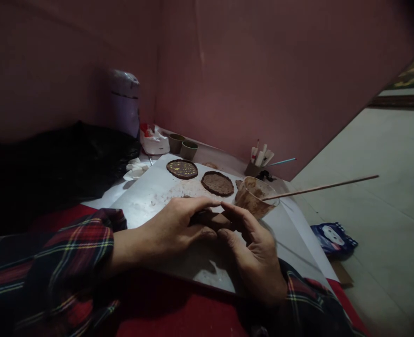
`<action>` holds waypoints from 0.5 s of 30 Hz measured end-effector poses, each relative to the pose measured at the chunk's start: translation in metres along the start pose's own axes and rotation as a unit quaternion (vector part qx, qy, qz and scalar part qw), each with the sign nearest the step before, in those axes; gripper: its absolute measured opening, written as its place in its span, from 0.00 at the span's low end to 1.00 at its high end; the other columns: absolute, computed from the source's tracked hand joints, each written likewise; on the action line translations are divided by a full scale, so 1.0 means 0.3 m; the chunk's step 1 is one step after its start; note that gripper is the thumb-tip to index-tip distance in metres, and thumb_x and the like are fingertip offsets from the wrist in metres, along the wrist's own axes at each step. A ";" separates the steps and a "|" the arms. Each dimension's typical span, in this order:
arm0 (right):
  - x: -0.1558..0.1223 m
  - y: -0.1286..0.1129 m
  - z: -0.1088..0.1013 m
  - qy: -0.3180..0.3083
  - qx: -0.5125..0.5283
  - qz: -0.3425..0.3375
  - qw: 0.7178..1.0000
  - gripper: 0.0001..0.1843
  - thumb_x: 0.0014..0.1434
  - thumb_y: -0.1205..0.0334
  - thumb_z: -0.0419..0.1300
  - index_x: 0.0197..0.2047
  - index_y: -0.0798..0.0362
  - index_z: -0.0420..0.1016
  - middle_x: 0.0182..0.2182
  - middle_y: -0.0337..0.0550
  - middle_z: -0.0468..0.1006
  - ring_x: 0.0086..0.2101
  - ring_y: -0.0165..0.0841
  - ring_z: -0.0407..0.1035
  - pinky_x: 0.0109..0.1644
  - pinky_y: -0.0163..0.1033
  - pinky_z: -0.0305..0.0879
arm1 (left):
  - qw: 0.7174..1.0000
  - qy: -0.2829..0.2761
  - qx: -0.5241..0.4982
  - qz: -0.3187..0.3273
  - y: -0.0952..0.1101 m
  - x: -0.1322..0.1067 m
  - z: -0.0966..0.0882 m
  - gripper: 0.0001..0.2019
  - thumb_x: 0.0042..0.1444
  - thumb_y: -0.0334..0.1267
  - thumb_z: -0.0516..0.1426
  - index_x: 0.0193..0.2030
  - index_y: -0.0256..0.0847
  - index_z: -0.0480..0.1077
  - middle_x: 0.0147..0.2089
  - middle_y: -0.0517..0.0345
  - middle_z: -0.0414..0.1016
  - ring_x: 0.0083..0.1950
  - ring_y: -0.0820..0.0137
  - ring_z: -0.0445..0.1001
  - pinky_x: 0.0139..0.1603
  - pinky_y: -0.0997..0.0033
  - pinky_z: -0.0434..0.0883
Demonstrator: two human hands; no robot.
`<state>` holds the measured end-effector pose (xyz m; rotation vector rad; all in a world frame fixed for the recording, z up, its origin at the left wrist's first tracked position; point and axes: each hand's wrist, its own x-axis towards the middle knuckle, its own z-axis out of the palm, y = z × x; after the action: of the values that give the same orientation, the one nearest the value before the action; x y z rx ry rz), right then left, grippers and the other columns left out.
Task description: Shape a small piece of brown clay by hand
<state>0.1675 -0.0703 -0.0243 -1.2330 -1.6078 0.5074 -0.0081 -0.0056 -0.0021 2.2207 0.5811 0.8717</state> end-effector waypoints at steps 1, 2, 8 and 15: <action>0.000 0.002 0.000 0.005 0.001 0.002 1.000 0.20 0.59 0.70 0.57 0.54 0.44 0.67 0.47 0.39 0.76 0.45 0.34 0.73 0.48 0.41 0.68 | 1.000 0.001 -0.001 -0.011 0.002 0.000 0.001 0.19 0.54 0.31 0.59 0.54 0.39 0.66 0.46 0.55 0.77 0.44 0.69 0.75 0.43 0.73 0.69; 0.001 0.003 0.000 0.008 0.001 0.003 1.000 0.20 0.59 0.70 0.57 0.54 0.43 0.68 0.48 0.39 0.76 0.45 0.34 0.72 0.48 0.41 0.68 | 1.000 0.005 0.001 -0.021 0.003 0.000 0.001 0.21 0.53 0.31 0.60 0.55 0.38 0.65 0.47 0.54 0.76 0.45 0.68 0.74 0.43 0.72 0.70; -0.007 0.000 -0.008 0.003 -0.004 -0.010 1.000 0.13 0.59 0.68 0.58 0.48 0.46 0.70 0.42 0.39 0.76 0.42 0.34 0.72 0.47 0.40 0.68 | 0.999 0.000 0.016 -0.052 0.004 -0.002 0.000 0.14 0.51 0.29 0.59 0.45 0.37 0.70 0.39 0.58 0.76 0.38 0.70 0.73 0.38 0.73 0.68; 0.000 -0.009 -0.018 0.007 -0.022 -0.024 0.999 0.15 0.63 0.55 0.53 0.51 0.47 0.69 0.47 0.43 0.74 0.45 0.35 0.70 0.46 0.39 0.67 | 0.999 0.034 0.016 -0.035 0.015 -0.008 -0.002 0.05 0.51 0.25 0.56 0.34 0.36 0.70 0.31 0.62 0.72 0.31 0.73 0.68 0.33 0.74 0.65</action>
<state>0.1710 -0.0726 -0.0200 -1.2239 -1.6409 0.4347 -0.0094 -0.0098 0.0004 2.1925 0.7062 0.9111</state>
